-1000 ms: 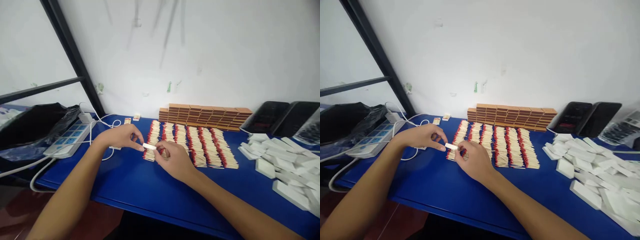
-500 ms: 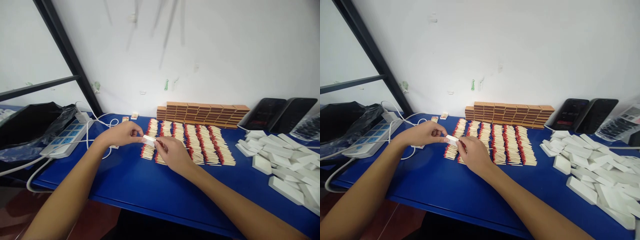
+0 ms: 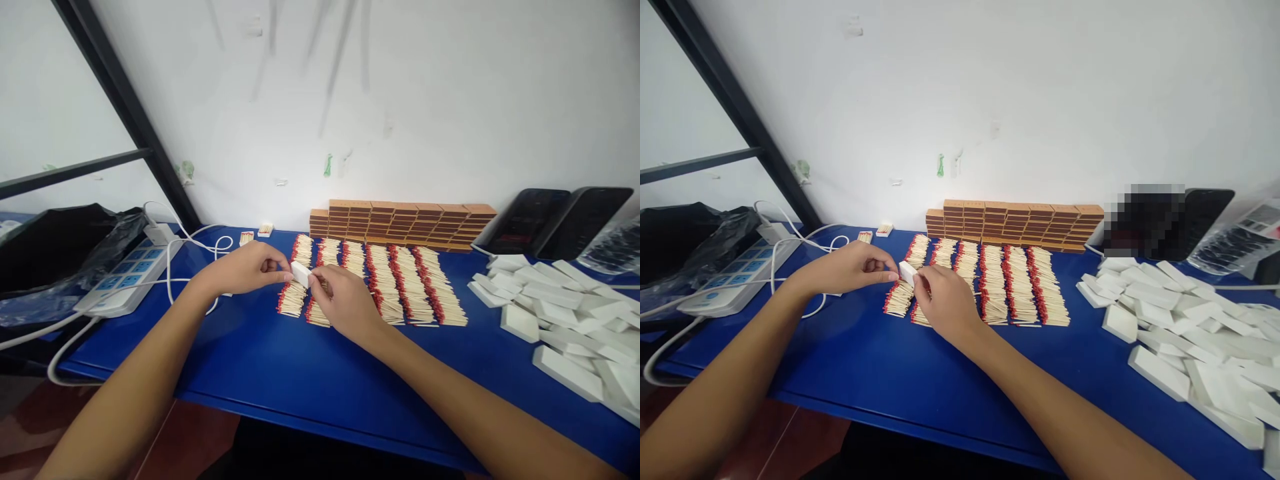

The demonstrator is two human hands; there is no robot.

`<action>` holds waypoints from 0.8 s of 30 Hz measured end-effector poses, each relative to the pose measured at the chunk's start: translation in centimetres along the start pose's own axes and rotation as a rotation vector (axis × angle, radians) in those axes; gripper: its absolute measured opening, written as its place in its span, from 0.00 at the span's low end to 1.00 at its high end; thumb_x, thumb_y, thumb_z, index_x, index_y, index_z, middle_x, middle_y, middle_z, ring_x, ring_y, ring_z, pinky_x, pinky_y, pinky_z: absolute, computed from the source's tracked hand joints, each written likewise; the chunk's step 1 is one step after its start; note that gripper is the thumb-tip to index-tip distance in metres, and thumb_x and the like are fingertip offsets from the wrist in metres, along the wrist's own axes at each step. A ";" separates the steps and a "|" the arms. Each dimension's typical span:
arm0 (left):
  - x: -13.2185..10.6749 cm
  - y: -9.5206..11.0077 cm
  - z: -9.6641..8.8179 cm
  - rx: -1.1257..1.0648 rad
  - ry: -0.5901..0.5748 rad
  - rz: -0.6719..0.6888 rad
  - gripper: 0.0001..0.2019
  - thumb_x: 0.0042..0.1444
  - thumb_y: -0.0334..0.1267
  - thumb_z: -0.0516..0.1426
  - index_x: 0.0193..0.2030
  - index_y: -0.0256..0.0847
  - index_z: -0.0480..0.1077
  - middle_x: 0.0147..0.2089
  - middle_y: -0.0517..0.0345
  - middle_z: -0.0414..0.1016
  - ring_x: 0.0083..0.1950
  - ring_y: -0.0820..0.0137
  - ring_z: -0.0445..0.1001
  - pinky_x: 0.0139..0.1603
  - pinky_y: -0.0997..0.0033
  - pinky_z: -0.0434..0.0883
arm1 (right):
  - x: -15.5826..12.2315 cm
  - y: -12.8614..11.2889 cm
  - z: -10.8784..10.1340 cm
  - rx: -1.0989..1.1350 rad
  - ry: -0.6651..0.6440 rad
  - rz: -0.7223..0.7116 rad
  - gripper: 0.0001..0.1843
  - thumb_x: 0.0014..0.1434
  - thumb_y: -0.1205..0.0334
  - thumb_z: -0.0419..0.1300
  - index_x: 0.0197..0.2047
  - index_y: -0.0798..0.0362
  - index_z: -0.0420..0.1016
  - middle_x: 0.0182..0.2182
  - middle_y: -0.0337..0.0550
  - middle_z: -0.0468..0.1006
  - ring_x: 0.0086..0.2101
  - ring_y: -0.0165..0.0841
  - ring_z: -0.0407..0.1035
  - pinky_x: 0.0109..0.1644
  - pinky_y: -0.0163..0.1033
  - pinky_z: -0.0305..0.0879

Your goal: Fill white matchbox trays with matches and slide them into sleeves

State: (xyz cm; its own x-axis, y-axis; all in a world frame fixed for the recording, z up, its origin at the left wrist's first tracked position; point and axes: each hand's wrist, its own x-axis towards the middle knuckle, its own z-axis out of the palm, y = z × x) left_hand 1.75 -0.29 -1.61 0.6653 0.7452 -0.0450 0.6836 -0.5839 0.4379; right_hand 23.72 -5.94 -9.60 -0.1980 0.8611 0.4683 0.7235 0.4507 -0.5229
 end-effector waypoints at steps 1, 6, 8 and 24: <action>0.1 0.2 0.1 -0.002 0.001 0.003 0.16 0.64 0.51 0.60 0.43 0.41 0.81 0.23 0.62 0.68 0.25 0.73 0.63 0.26 0.72 0.56 | 0.0 0.0 0.0 -0.003 0.000 0.003 0.13 0.72 0.62 0.54 0.36 0.52 0.75 0.31 0.41 0.78 0.31 0.34 0.68 0.35 0.40 0.54; 0.2 0.0 0.6 0.048 0.037 -0.016 0.16 0.63 0.52 0.61 0.41 0.39 0.78 0.25 0.62 0.68 0.26 0.72 0.65 0.27 0.71 0.57 | 0.0 0.0 0.0 -0.024 -0.003 0.005 0.11 0.71 0.63 0.54 0.37 0.52 0.76 0.32 0.42 0.79 0.31 0.34 0.68 0.35 0.40 0.54; 0.3 -0.4 0.8 0.107 0.110 -0.032 0.17 0.61 0.52 0.63 0.43 0.39 0.74 0.28 0.61 0.71 0.28 0.71 0.67 0.29 0.71 0.58 | 0.0 0.0 0.0 -0.028 -0.006 0.011 0.11 0.72 0.63 0.54 0.39 0.52 0.76 0.33 0.42 0.79 0.32 0.34 0.68 0.35 0.40 0.55; 0.4 0.3 0.7 0.019 0.109 0.009 0.16 0.70 0.50 0.54 0.41 0.38 0.73 0.29 0.59 0.71 0.29 0.71 0.66 0.31 0.70 0.59 | 0.0 0.1 -0.6 0.015 -0.025 -0.016 0.11 0.72 0.64 0.53 0.50 0.51 0.77 0.37 0.44 0.79 0.34 0.36 0.70 0.37 0.39 0.59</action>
State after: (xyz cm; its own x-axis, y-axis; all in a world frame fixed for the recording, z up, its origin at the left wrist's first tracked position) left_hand 2.41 -0.38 -2.12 0.6359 0.7697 0.0573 0.6839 -0.5963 0.4203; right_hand 24.22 -5.99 -9.20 -0.2257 0.8592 0.4591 0.7102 0.4677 -0.5262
